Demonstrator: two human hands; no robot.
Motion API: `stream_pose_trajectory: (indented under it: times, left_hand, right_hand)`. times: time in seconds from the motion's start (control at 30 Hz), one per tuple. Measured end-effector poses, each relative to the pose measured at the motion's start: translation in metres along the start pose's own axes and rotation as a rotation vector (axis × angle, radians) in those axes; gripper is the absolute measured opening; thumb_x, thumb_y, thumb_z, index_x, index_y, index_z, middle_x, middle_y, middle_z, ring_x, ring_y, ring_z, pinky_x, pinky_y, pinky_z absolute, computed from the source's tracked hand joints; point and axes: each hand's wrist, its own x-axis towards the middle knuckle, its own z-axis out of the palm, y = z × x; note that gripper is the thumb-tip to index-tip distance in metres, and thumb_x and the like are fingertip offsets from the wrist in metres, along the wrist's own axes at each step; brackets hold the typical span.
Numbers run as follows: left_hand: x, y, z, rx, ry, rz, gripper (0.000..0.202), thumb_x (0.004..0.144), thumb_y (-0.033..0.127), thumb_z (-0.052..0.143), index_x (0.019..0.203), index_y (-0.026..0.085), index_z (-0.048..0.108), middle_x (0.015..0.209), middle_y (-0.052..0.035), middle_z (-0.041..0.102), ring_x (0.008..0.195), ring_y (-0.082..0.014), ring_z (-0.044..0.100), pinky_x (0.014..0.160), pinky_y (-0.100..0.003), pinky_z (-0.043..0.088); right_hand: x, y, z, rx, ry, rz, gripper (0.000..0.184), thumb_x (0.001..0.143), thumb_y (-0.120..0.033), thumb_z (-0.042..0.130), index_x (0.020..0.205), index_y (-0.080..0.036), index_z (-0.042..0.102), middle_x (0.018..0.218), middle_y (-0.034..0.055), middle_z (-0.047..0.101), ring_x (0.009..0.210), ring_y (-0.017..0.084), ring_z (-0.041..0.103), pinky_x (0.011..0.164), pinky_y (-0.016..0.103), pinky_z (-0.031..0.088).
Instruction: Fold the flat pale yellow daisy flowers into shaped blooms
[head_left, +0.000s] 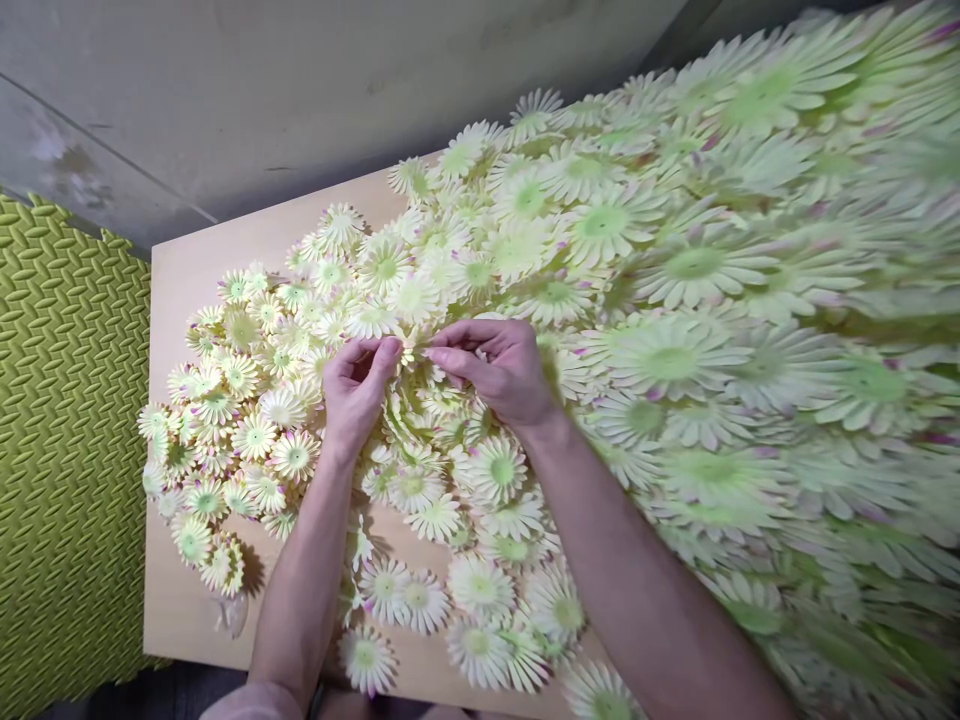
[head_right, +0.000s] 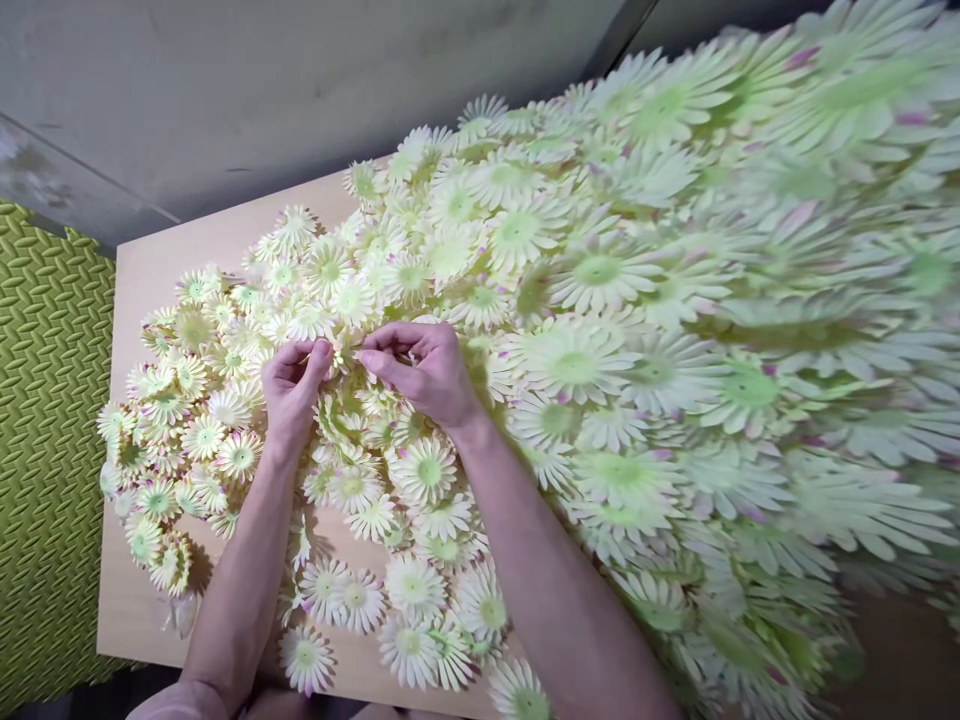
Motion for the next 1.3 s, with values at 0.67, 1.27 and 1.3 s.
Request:
stream_pose_trajectory:
  times: [0.67,1.27,1.3]
  left_hand:
    - [0.002,0.006,0.001,-0.015,-0.097,0.088,0.015,0.076,0.034,0.078,0.075,0.02,0.076,0.078,-0.0026,0.072,0.066,-0.0082,0.062,0.063,-0.023,0.051]
    - [0.001,0.005,0.001,-0.013,-0.103,0.06,0.017,0.077,0.036,0.078,0.077,0.02,0.076,0.076,-0.0022,0.071,0.066,-0.0081,0.062,0.064,-0.022,0.05]
    - [0.0,0.004,0.0,-0.002,-0.096,0.053,0.017,0.077,0.037,0.077,0.078,0.02,0.076,0.075,-0.0019,0.07,0.064,-0.0075,0.06,0.062,-0.022,0.049]
  right_hand:
    - [-0.002,-0.002,0.003,0.031,0.024,-0.067,0.001,0.071,-0.022,0.078,0.07,-0.022,0.079,0.047,-0.0038,0.058,0.038,0.007,0.039,0.036,0.024,0.027]
    - [-0.002,0.003,0.0,0.011,0.022,-0.029,0.004,0.073,-0.021,0.075,0.074,-0.02,0.078,0.049,-0.003,0.061,0.037,0.007,0.043,0.034,0.022,0.03]
    - [-0.002,0.003,0.001,0.01,0.02,-0.019,0.003,0.073,-0.021,0.074,0.073,-0.02,0.078,0.048,-0.0032,0.06,0.038,0.007,0.042,0.035,0.022,0.029]
